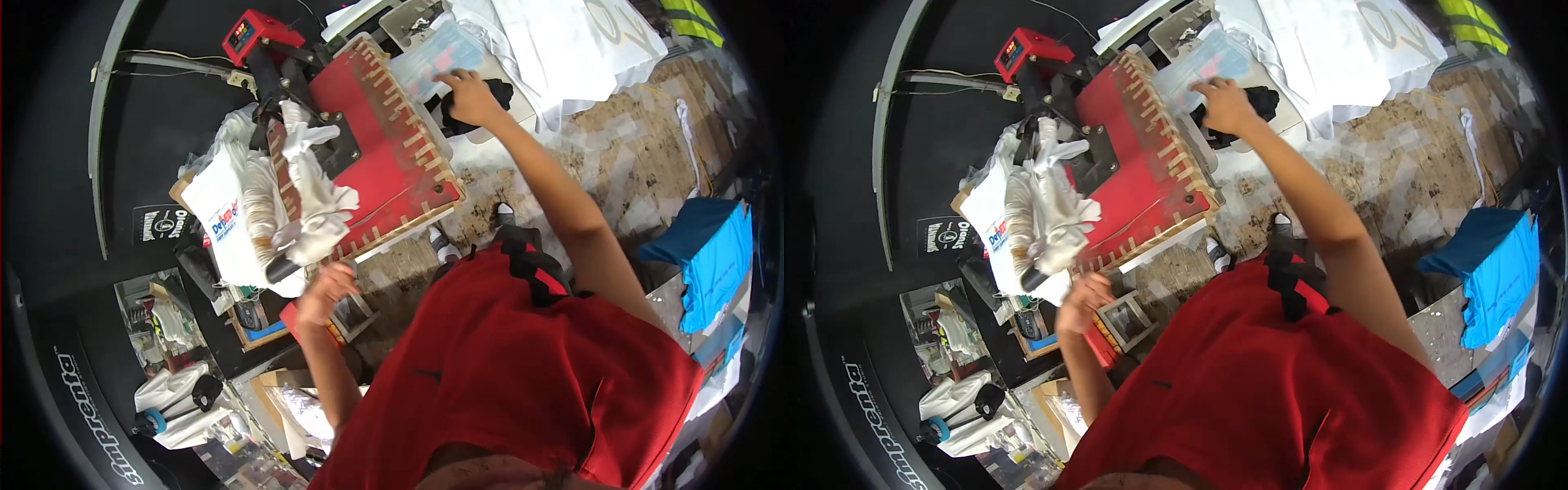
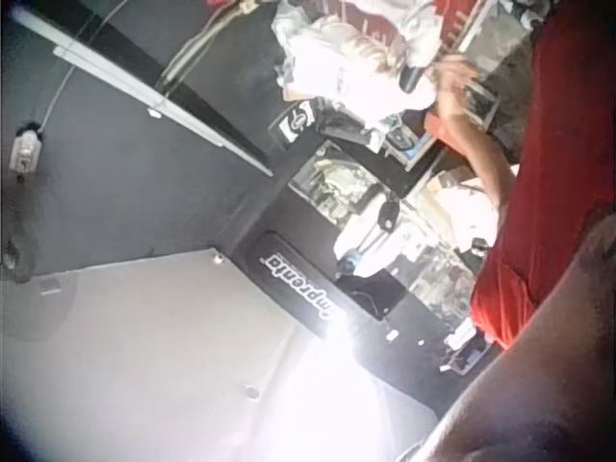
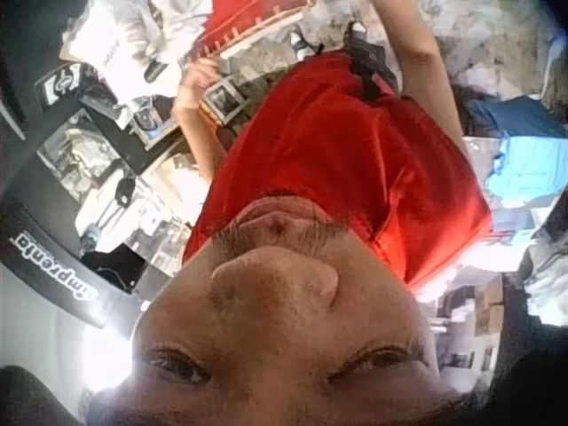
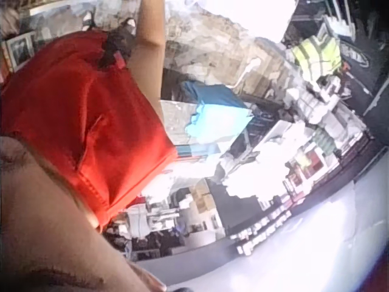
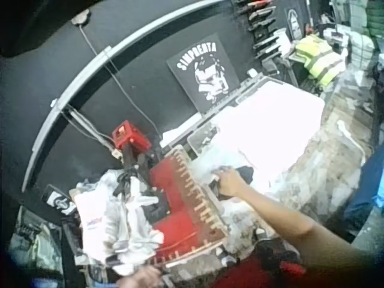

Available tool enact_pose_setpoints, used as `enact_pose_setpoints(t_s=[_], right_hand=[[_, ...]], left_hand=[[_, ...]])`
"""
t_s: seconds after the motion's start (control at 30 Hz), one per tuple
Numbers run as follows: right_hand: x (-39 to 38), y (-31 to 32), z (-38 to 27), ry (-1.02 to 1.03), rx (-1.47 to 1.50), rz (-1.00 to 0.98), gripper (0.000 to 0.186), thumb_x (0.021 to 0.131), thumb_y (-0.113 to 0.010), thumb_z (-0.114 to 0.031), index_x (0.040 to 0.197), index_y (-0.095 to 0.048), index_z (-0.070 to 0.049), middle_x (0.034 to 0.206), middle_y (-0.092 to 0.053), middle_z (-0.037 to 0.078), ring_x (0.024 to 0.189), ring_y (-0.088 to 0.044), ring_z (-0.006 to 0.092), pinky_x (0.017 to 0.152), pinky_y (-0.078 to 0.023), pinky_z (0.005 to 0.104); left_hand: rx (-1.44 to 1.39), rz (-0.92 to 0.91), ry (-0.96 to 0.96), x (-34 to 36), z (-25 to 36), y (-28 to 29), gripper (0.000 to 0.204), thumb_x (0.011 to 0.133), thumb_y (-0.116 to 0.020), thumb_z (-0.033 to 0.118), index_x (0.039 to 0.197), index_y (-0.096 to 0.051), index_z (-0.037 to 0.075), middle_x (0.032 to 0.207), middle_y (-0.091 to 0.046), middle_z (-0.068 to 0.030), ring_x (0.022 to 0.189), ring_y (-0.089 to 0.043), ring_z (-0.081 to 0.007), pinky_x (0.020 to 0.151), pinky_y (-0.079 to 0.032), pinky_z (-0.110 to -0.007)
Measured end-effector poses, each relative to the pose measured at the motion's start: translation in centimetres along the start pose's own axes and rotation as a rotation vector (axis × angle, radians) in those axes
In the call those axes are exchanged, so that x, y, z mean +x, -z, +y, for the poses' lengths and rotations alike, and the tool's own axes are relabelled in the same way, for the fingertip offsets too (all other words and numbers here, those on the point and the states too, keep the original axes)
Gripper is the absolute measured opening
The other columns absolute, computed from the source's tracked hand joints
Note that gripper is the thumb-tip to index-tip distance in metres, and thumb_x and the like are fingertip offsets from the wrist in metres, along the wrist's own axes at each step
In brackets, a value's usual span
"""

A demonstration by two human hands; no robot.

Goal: The person places a white tote bag onto a printing platen, aligns a screen over it, and applies ink to the screen using a squeegee to transfer a logo onto the bag, repeating the process with another bag.

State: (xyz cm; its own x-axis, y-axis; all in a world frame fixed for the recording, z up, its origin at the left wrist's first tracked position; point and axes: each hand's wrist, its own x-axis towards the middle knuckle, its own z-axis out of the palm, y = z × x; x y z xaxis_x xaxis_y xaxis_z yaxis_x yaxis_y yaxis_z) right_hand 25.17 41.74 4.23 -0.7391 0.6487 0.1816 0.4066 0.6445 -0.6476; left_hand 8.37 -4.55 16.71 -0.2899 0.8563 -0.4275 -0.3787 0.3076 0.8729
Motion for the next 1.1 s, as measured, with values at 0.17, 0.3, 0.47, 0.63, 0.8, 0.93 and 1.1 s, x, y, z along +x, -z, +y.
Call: enact_pose_setpoints(t_s=[0.17,0.3,0.47,0.63,0.8,0.93,1.1], right_hand=[[-4.3,-9.0,9.2,0.078,-0.679,-0.462,0.079,0.08,-0.066,-0.027,0.15,-0.032,-0.033,0.16,-0.015,0.015,0.143,-0.02,0.0471,0.104,-0.03,0.0656],[-6.6,-9.2,8.3,0.011,-0.675,-0.42,0.069,0.086,-0.06,-0.02,0.149,-0.035,-0.032,0.157,-0.025,0.014,0.142,-0.027,0.0401,0.106,-0.034,0.0576],[-10.7,-9.1,10.5,-0.039,-0.412,-0.071,0.036,0.077,-0.061,-0.01,0.113,-0.061,-0.015,0.133,-0.052,0.013,0.12,-0.048,0.036,0.092,-0.045,0.0498],[-11.1,-5.6,9.6,-0.63,0.51,0.0,0.024,0.071,-0.063,-0.006,0.095,-0.066,-0.003,0.083,-0.067,0.01,0.074,-0.065,0.0251,0.071,-0.051,0.0338],[-17.8,0.1,4.3,-0.927,1.392,-0.254,0.031,0.068,-0.061,-0.009,0.096,-0.067,0.003,0.093,-0.069,0.012,0.082,-0.067,0.0236,0.077,-0.055,0.0345],[-21.4,1.9,-1.4,-0.941,1.491,-0.43,0.036,0.07,-0.063,-0.013,0.102,-0.065,0.003,0.095,-0.069,0.015,0.085,-0.068,0.0256,0.079,-0.057,0.0358],[-21.6,1.8,-9.2,-0.881,1.322,-0.338,0.043,0.077,-0.072,-0.025,0.109,-0.063,0.004,0.098,-0.069,0.011,0.083,-0.068,0.0234,0.077,-0.056,0.0369]], left_hand=[[0.174,-0.017,0.539,1.0,-9.0,-7.6,0.034,0.096,-0.058,0.03,0.111,-0.06,-0.001,0.097,-0.065,-0.0106,0.088,-0.063,-0.0182,0.082,-0.051,-0.032],[0.746,-0.178,0.366,3.4,-11.9,-9.1,0.04,0.098,-0.057,0.037,0.114,-0.06,0.001,0.096,-0.065,-0.0087,0.088,-0.06,-0.0156,0.079,-0.049,-0.029],[0.693,-0.27,0.428,6.9,-8.9,-10.5,0.035,0.095,-0.06,0.026,0.125,-0.057,0.007,0.115,-0.065,-0.0118,0.106,-0.059,-0.0197,0.094,-0.046,-0.034],[0.664,-0.352,0.193,8.0,-8.2,-11.1,0.03,0.095,-0.059,0.023,0.12,-0.06,0.005,0.109,-0.067,-0.0101,0.099,-0.062,-0.0181,0.087,-0.049,-0.032],[0.395,-0.496,0.03,9.8,-7.8,-13.5,0.031,0.094,-0.058,0.01,0.125,-0.061,0.007,0.125,-0.062,-0.0087,0.115,-0.059,-0.0211,0.1,-0.044,-0.033],[0.734,-0.405,-0.585,12.0,-7.1,-16.2,0.056,0.084,-0.071,0.015,0.136,-0.052,0.007,0.138,-0.052,-0.0156,0.125,-0.053,-0.0287,0.104,-0.042,-0.038],[0.703,-0.336,-0.561,13.5,-7.7,-17.1,0.084,0.074,-0.082,0.02,0.146,-0.04,0.01,0.14,-0.05,-0.0182,0.128,-0.051,-0.0259,0.105,-0.04,-0.035]])
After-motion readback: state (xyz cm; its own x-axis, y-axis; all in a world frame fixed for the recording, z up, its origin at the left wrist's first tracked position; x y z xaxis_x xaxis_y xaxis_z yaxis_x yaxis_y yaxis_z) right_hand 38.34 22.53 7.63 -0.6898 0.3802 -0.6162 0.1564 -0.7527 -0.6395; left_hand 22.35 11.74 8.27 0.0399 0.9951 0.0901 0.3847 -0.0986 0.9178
